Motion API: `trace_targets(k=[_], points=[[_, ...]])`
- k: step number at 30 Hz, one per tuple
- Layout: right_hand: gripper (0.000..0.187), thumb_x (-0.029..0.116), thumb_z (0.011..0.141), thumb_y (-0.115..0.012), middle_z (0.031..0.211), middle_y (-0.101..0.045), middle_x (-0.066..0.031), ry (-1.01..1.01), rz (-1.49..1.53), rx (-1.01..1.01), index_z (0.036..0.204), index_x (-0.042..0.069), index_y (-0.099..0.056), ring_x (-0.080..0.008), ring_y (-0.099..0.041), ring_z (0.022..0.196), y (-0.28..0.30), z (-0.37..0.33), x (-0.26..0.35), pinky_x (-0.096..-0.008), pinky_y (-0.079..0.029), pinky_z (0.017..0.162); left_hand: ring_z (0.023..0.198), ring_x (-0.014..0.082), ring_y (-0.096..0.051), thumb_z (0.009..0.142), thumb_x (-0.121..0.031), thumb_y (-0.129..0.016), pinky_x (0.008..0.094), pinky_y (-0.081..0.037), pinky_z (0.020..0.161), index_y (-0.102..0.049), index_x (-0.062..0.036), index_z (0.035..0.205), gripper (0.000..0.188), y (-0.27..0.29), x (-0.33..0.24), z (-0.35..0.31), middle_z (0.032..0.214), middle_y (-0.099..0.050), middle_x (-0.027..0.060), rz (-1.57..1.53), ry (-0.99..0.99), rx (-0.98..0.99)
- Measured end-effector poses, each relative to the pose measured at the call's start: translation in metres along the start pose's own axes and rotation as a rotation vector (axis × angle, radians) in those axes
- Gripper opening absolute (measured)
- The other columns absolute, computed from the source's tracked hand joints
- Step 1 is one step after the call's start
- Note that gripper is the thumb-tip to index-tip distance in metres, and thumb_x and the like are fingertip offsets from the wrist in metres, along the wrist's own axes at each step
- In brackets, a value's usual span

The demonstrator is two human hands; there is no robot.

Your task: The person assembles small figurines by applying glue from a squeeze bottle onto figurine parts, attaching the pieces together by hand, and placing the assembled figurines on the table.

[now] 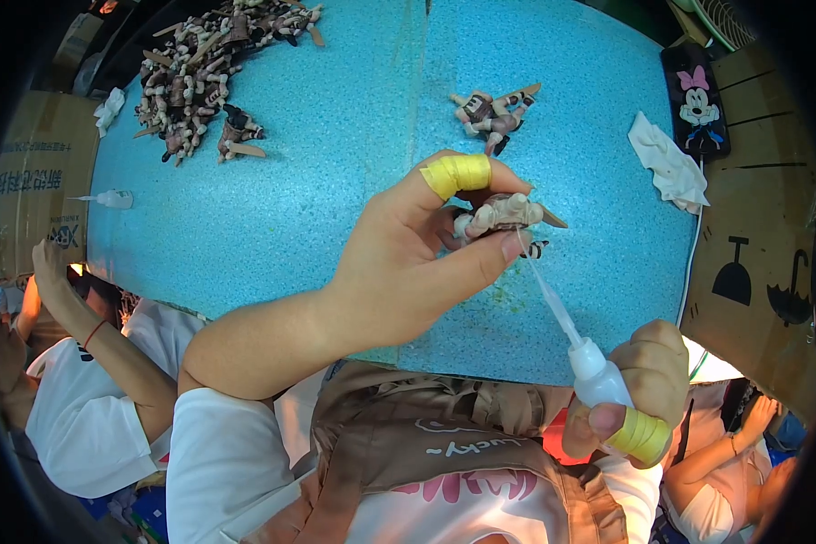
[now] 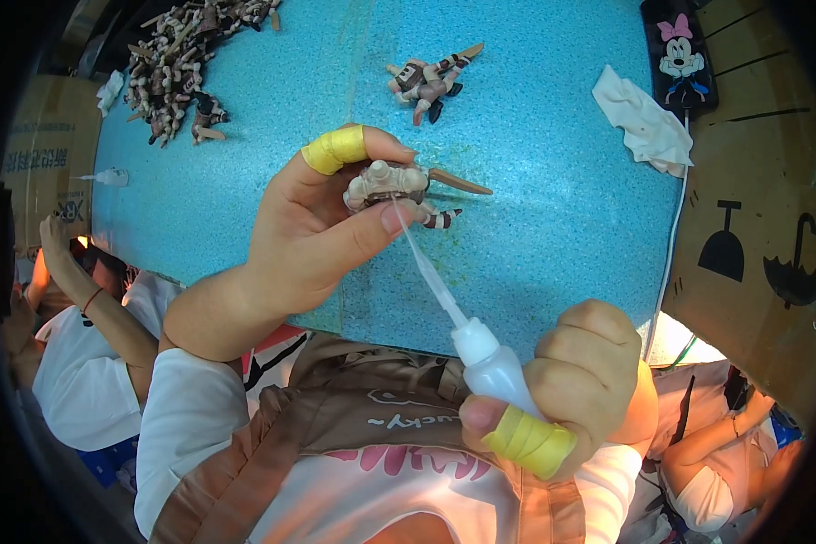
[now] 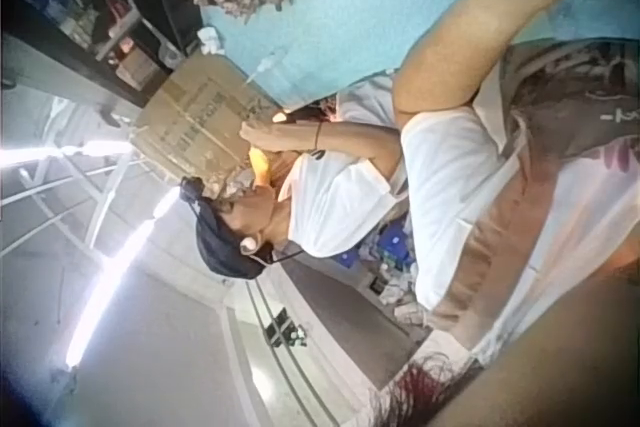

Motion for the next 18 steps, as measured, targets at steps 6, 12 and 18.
trace_targets(k=[6, 12, 18], points=[[0.023, 0.014, 0.067, -0.068, 0.055, -0.033, 0.0023, 0.018, 0.063, 0.023, 0.087, 0.015, -0.056, -0.0113, -0.028, 0.041, -0.006, 0.004, -0.003, -0.0257, -0.020, 0.041, 0.091, 0.0131, -0.055, 0.081, 0.002, -0.059, 0.0275, -0.045, 0.081, -0.047, -0.0014, 0.115, 0.036, 0.005, -0.001, -0.002, 0.100, -0.056, 0.0069, -0.021, 0.003, -0.005], [0.028, 0.011, 0.079, -0.062, 0.095, -0.058, -0.0098, -0.822, 0.385, -0.318, 0.103, -0.002, -0.055, -0.0155, -0.057, 0.073, 0.006, -0.015, -0.104, -0.0329, -0.048, 0.067, 0.093, 0.0140, -0.055, 0.081, 0.003, -0.059, 0.0278, -0.045, 0.082, -0.046, -0.0003, 0.116, 0.038, 0.003, 0.005, 0.000, 0.101, -0.057, 0.0078, -0.028, 0.055, -0.007], [0.030, 0.017, 0.074, -0.065, 0.092, -0.058, -0.0125, -0.716, -0.015, -0.081, 0.099, 0.005, -0.056, -0.0241, -0.055, 0.091, -0.005, -0.021, -0.153, -0.0356, -0.040, 0.081, 0.093, 0.0156, -0.055, 0.080, 0.003, -0.058, 0.0287, -0.045, 0.082, -0.048, -0.0003, 0.114, 0.035, -0.001, 0.018, -0.005, 0.101, -0.057, 0.0087, 0.084, 0.063, -0.004]])
Point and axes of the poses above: each hand's wrist, its own z-axis towards the middle knuckle, its own y-axis out of the back of the hand, x = y × z, the point moved 10 cm from there along z, towards the middle knuckle
